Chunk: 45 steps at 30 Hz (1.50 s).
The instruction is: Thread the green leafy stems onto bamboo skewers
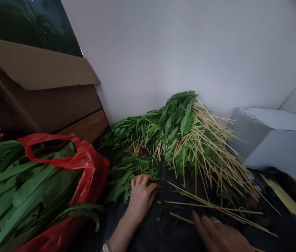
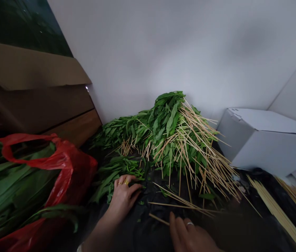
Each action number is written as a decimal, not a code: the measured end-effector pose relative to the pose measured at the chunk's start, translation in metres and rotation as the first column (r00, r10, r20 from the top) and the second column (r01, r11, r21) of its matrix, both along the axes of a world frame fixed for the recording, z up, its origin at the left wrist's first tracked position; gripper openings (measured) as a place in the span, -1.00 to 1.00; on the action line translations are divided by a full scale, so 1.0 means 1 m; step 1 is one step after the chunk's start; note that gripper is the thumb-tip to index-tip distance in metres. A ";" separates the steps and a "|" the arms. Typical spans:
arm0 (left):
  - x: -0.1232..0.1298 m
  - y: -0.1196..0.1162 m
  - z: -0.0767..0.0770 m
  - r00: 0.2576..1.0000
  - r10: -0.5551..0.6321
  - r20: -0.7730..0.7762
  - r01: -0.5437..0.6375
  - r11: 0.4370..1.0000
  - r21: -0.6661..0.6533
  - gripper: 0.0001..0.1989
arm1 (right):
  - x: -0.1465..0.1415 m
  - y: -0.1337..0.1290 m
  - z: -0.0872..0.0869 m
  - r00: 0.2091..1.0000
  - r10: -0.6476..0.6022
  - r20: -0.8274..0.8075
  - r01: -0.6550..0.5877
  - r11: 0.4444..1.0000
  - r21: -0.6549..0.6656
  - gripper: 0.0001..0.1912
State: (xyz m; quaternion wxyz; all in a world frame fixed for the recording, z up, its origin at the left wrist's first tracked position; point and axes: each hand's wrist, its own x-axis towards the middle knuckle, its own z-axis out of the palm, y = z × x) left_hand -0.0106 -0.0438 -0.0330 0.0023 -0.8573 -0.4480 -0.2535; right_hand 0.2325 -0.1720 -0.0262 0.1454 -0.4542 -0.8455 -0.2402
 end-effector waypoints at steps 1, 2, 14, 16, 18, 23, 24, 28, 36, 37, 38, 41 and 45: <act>0.001 0.000 0.000 1.000 -0.007 -0.002 0.007 1.000 -0.001 -0.88 | 0.004 0.000 0.004 0.999 -0.034 -0.039 0.031 0.998 -0.057 -0.45; 0.002 0.000 -0.001 1.000 -0.007 -0.006 0.007 1.000 -0.004 -0.90 | 0.006 0.000 0.010 0.993 -0.073 -0.095 0.061 0.991 -0.120 -0.41; 0.008 0.001 -0.004 0.997 0.064 -0.048 -0.065 0.998 -0.005 -0.88 | -0.049 0.049 0.027 0.643 -0.365 -0.673 -0.185 0.779 -0.599 -0.69; 0.009 0.001 -0.004 0.998 0.045 -0.037 -0.045 0.999 0.003 -0.88 | -0.054 0.057 0.021 0.682 -0.361 -0.636 -0.067 0.835 -0.546 -0.74; 0.009 0.001 -0.003 0.999 0.036 -0.020 -0.036 0.999 0.007 -0.89 | -0.058 0.062 0.017 0.721 -0.353 -0.596 0.052 0.886 -0.461 -0.76; 0.006 0.000 0.006 0.995 0.034 0.097 -0.039 0.998 0.052 -0.88 | -0.061 0.065 0.002 0.788 -0.304 -0.535 0.190 0.947 -0.258 -0.72; 0.004 -0.001 0.009 0.989 0.033 0.145 -0.044 0.996 0.072 -0.87 | -0.061 0.065 -0.001 0.801 -0.295 -0.521 0.209 0.953 -0.219 -0.70; -0.005 -0.002 0.018 0.895 0.026 0.445 -0.097 0.986 0.138 -0.86 | -0.058 0.063 -0.008 0.847 -0.242 -0.473 0.224 0.970 -0.094 -0.70; -0.002 0.001 0.018 0.588 0.220 0.778 0.078 0.943 -0.325 -0.70 | -0.057 0.058 -0.006 0.901 -0.140 -0.410 0.183 0.981 0.066 -0.63; -0.001 0.001 0.018 0.546 0.258 0.797 0.140 0.910 -0.391 -0.69 | -0.058 0.057 -0.006 0.907 -0.132 -0.400 0.178 0.981 0.078 -0.62; 0.000 0.001 0.018 0.511 0.293 0.808 0.195 0.876 -0.441 -0.69 | -0.058 0.056 -0.006 0.911 -0.123 -0.394 0.173 0.980 0.094 -0.62; 0.000 0.001 0.019 0.445 0.363 0.819 0.274 0.815 -0.510 -0.70 | -0.061 0.054 -0.007 0.916 -0.092 -0.390 0.157 0.978 0.140 -0.60; -0.001 0.001 0.016 0.425 0.391 0.817 0.260 0.811 -0.524 -0.72 | -0.065 0.053 -0.012 0.918 -0.089 -0.386 0.148 0.981 0.125 -0.59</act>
